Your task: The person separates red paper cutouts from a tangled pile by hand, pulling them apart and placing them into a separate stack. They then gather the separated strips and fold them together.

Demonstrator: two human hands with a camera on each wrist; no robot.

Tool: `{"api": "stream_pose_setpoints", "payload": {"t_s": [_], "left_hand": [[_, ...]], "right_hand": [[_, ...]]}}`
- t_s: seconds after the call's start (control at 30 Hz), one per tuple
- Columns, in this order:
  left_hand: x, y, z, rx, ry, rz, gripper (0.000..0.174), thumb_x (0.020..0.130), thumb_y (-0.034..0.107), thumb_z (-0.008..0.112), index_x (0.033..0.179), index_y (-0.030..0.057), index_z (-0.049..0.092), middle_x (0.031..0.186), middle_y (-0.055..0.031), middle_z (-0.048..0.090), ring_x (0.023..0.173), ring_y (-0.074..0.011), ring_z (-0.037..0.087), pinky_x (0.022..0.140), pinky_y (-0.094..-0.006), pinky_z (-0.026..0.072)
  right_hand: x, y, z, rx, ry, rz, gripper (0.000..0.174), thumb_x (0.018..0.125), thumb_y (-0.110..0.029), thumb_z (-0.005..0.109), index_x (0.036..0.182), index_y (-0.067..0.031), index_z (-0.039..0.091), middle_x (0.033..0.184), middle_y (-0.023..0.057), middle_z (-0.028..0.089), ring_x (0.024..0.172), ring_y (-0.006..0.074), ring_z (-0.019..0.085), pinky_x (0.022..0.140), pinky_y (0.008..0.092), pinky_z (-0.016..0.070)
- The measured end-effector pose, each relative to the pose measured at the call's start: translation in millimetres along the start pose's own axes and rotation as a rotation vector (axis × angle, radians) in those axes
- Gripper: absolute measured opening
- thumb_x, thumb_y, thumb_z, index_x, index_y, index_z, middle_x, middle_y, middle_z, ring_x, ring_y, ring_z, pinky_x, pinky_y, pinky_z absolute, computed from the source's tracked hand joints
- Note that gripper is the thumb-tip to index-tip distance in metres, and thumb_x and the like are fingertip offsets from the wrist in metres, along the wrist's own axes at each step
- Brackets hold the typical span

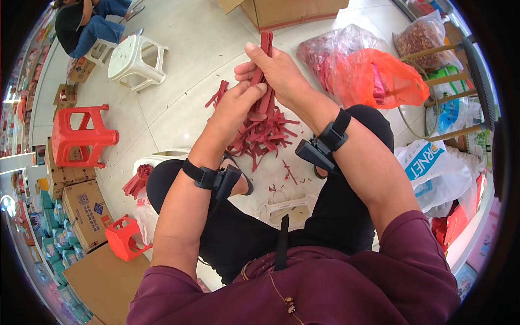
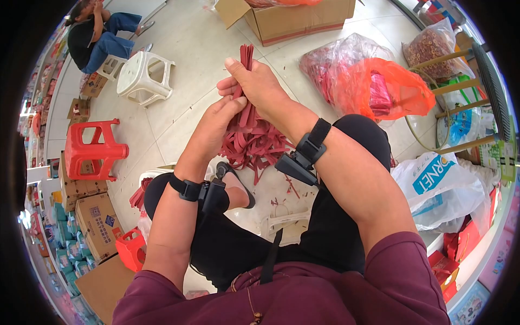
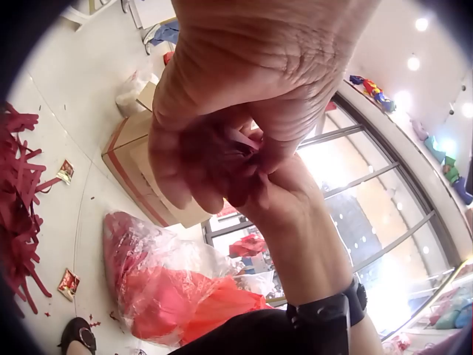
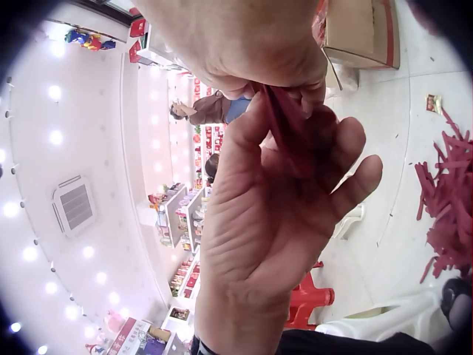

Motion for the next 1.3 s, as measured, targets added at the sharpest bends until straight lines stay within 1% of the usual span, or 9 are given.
{"api": "stream_pose_setpoints", "payload": {"t_s": [0.17,0.37,0.47,0.57,0.67,0.77,0.97,1.07,1.3], "left_hand": [[5.0,-9.9,-5.1,-0.134,-0.062,0.074,0.042,0.104,0.035,0.048,0.120,-0.0019,0.060,0.106,-0.0091,0.067,0.095,-0.0184,0.068,0.089,-0.0361,0.0575],[-0.6,-4.2,-3.0,-0.386,-0.179,-0.027,0.038,0.104,0.035,0.050,0.111,-0.0004,0.062,0.096,-0.0102,0.069,0.085,-0.0217,0.071,0.083,-0.0375,0.0614],[0.6,-6.9,-9.4,-0.316,-0.194,-0.006,0.033,0.103,0.032,0.054,0.108,0.0007,0.062,0.094,-0.0089,0.070,0.080,-0.0211,0.070,0.080,-0.0358,0.0611],[-3.6,-4.3,-8.4,-0.387,-0.141,-0.056,0.027,0.103,0.029,0.057,0.103,0.0026,0.062,0.091,-0.0072,0.068,0.077,-0.0195,0.069,0.073,-0.0341,0.0598],[-4.8,-2.6,-9.0,-0.365,-0.172,-0.048,0.026,0.103,0.030,0.058,0.099,0.0044,0.060,0.082,-0.0029,0.063,0.071,-0.0158,0.064,0.067,-0.0324,0.0561],[-4.0,-4.3,-8.7,-0.414,-0.203,-0.081,0.026,0.103,0.031,0.057,0.096,0.0064,0.057,0.077,-0.0003,0.060,0.064,-0.0130,0.060,0.064,-0.0288,0.0541],[-8.8,-0.2,-0.7,-0.304,-0.241,-0.152,0.031,0.103,0.037,0.056,0.092,0.0086,0.055,0.073,0.0006,0.055,0.061,-0.0126,0.056,0.061,-0.0290,0.0523],[-10.9,1.4,-0.8,-0.356,-0.232,-0.158,0.033,0.104,0.040,0.055,0.091,0.0090,0.055,0.072,0.0007,0.054,0.060,-0.0129,0.055,0.059,-0.0292,0.0506],[-7.1,-20.7,17.4,0.444,-0.112,-0.022,0.041,0.102,0.042,0.056,0.088,0.0030,0.055,0.070,-0.0033,0.055,0.059,-0.0146,0.056,0.056,-0.0303,0.0482]], "right_hand": [[0.5,0.7,-0.6,-0.067,0.007,-0.009,0.053,0.100,-0.047,0.060,0.111,0.0045,0.052,0.100,0.0215,0.069,0.093,0.0250,0.069,0.080,0.0364,0.0581],[7.2,1.9,-7.2,0.029,-0.014,-0.006,0.048,0.102,-0.044,0.056,0.108,0.0040,0.053,0.098,0.0196,0.068,0.092,0.0259,0.070,0.080,0.0373,0.0590],[5.6,-2.6,-7.1,0.120,0.027,-0.005,0.044,0.103,-0.038,0.052,0.110,0.0045,0.048,0.096,0.0192,0.067,0.087,0.0251,0.069,0.071,0.0385,0.0602],[8.5,-5.0,-11.7,0.139,0.025,-0.001,0.043,0.103,-0.037,0.053,0.111,0.0041,0.047,0.096,0.0188,0.066,0.087,0.0265,0.069,0.072,0.0411,0.0616],[9.2,-6.6,-14.3,0.156,0.060,0.015,0.041,0.103,-0.039,0.055,0.104,0.0020,0.055,0.093,0.0155,0.067,0.091,0.0285,0.071,0.080,0.0412,0.0609],[4.0,-11.3,-10.1,0.169,0.106,0.046,0.039,0.103,-0.040,0.055,0.097,-0.0015,0.054,0.086,0.0099,0.063,0.083,0.0247,0.069,0.079,0.0419,0.0615],[11.1,-4.9,-9.3,0.255,0.015,-0.005,0.035,0.102,-0.039,0.058,0.089,-0.0079,0.048,0.066,-0.0020,0.044,0.058,0.0113,0.048,0.063,0.0333,0.0552],[14.5,-3.1,-9.7,0.286,0.008,-0.048,0.033,0.101,-0.035,0.058,0.087,-0.0071,0.048,0.063,-0.0010,0.045,0.053,0.0119,0.047,0.054,0.0322,0.0509],[11.9,-4.4,-11.7,0.144,-0.018,-0.012,0.026,0.099,-0.027,0.061,0.093,-0.0017,0.057,0.060,-0.0024,0.041,0.053,0.0109,0.045,0.057,0.0319,0.0515]]}}
Point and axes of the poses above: each hand's wrist, its own x-axis towards the middle knuckle, its own z-axis out of the palm, y = z × x, the point moved 1 cm from there along x, towards the middle knuckle
